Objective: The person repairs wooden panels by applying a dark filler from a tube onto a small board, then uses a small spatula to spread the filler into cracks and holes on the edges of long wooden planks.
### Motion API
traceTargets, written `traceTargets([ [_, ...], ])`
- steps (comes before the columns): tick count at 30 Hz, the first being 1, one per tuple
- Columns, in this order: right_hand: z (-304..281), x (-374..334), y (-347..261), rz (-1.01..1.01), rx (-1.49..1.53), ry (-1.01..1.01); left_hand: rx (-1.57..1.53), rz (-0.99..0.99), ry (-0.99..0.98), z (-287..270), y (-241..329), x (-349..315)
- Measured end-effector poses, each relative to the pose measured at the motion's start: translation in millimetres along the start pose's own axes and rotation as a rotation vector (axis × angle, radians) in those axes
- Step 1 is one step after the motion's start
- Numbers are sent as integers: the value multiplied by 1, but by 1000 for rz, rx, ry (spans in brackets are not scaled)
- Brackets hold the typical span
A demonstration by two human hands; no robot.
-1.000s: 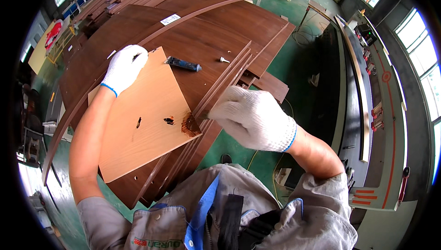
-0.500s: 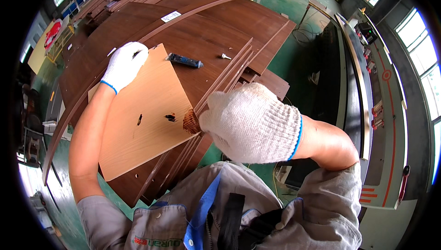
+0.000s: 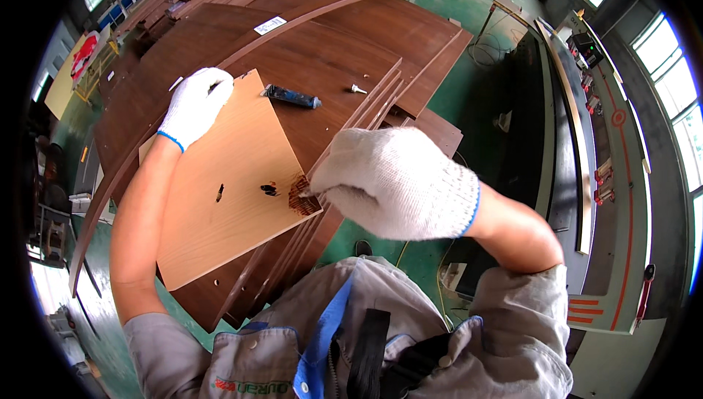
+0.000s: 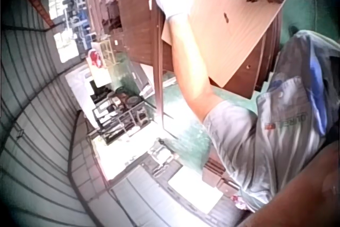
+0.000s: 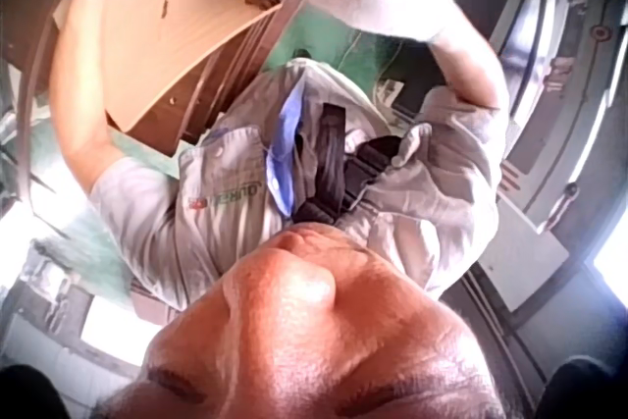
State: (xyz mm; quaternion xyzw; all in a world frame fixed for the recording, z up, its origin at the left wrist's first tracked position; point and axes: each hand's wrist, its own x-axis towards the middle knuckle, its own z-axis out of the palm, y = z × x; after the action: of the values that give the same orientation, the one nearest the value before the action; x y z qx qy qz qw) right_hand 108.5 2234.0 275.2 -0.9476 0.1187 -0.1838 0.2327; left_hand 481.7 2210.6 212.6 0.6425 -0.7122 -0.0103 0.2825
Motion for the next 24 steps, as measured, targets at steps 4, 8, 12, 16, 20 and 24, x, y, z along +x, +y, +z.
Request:
traceTargets([
  [4,52,-25,38,-57,323,272,-48,19,15,4,8,6],
  [8,77,-39,53,-56,339,339,-47,-6,5,3,6,4],
  [12,63,-47,51,-99,308,346,-11,-3,2,-2,2,2],
  [16,58,-37,35,-93,203,288,3,-20,-31,1,5,4],
  [20,45,-39,36,-97,162,296,-6,-10,-38,1,4,3],
  [24,41,-37,30,-80,142,258,-38,37,22,5,4,4],
])
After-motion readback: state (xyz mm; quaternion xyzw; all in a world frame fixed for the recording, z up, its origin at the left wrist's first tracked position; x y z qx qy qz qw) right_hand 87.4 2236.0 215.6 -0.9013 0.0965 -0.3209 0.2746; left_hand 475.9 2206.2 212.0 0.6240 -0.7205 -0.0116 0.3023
